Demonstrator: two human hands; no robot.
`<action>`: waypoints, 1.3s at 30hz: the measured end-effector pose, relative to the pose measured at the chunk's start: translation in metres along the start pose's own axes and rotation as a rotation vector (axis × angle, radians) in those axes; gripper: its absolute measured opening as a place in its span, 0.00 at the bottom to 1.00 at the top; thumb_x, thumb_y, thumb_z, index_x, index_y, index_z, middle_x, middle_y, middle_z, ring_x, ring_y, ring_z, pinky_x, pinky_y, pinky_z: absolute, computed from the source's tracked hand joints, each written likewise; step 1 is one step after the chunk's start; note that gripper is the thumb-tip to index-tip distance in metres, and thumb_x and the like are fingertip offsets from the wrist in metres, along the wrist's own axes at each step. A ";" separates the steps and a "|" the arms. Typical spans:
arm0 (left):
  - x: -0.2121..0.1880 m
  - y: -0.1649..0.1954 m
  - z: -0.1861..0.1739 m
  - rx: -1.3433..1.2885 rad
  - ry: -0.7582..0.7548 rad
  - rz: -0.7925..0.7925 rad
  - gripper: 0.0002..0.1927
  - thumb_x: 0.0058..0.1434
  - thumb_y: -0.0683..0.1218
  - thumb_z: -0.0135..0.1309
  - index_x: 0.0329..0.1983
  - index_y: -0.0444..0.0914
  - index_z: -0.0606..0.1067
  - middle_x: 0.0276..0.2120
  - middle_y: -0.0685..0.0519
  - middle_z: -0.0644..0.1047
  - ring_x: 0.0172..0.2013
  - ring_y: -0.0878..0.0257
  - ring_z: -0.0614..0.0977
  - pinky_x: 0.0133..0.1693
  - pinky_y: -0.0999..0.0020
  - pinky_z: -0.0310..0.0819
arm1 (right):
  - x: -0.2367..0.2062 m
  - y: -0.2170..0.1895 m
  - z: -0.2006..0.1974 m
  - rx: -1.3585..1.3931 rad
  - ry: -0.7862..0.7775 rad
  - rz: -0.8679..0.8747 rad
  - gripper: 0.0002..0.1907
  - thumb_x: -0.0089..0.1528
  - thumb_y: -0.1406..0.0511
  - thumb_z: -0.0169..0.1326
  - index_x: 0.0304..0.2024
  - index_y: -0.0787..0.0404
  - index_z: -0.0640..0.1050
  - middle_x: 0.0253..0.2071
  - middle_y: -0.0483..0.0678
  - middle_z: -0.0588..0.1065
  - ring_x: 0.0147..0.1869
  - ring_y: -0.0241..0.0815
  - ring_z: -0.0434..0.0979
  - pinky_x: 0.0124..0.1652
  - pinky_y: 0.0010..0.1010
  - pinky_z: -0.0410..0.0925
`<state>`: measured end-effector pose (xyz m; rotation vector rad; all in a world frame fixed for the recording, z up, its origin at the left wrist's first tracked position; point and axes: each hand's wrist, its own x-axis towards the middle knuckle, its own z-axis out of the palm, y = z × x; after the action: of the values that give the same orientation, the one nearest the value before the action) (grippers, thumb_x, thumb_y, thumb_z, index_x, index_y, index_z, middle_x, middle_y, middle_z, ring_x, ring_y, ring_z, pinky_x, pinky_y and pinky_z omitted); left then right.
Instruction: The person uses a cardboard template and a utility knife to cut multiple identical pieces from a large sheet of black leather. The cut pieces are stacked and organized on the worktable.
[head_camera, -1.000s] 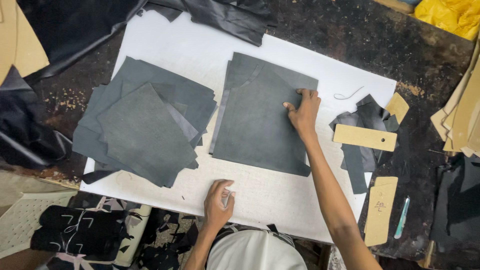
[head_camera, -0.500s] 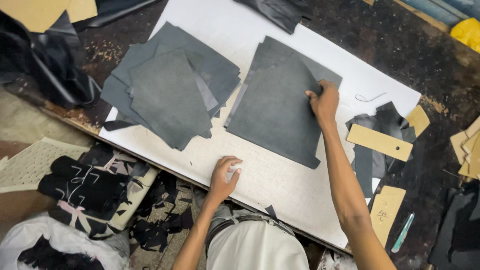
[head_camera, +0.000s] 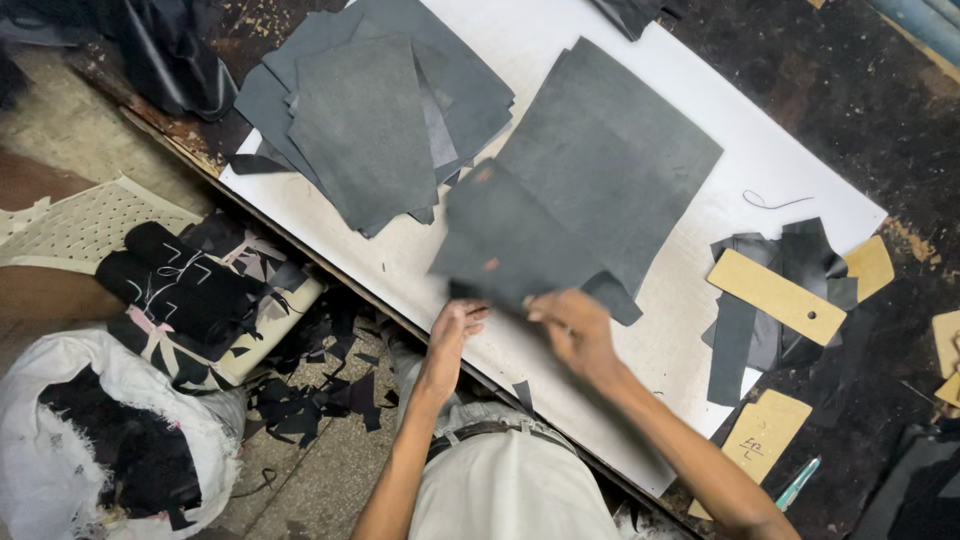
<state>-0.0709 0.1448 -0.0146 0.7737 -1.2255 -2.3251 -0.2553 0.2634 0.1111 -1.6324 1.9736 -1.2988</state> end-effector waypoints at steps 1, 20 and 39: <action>-0.004 -0.005 -0.002 -0.190 0.050 -0.010 0.32 0.72 0.61 0.42 0.66 0.32 0.65 0.63 0.44 0.73 0.63 0.53 0.73 0.65 0.55 0.64 | -0.010 -0.007 0.004 0.135 -0.112 -0.039 0.18 0.58 0.78 0.49 0.44 0.59 0.83 0.45 0.48 0.83 0.49 0.42 0.84 0.50 0.31 0.77; -0.090 0.004 0.000 0.172 0.478 -0.144 0.19 0.67 0.49 0.52 0.52 0.28 0.76 0.45 0.43 0.82 0.47 0.58 0.81 0.52 0.63 0.74 | 0.151 0.155 -0.181 -0.477 0.040 0.556 0.22 0.62 0.58 0.73 0.32 0.70 0.78 0.22 0.45 0.70 0.25 0.41 0.67 0.31 0.41 0.64; -0.047 0.027 0.026 0.772 0.562 -0.007 0.20 0.63 0.41 0.56 0.59 0.38 0.73 0.50 0.46 0.80 0.44 0.49 0.81 0.48 0.59 0.74 | 0.060 0.135 -0.176 -0.677 0.304 0.136 0.31 0.69 0.65 0.65 0.71 0.64 0.69 0.75 0.62 0.60 0.81 0.62 0.54 0.77 0.54 0.51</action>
<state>-0.0487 0.1737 0.0339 1.5346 -1.8081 -1.4096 -0.4832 0.2858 0.1262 -1.5686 2.8828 -0.9147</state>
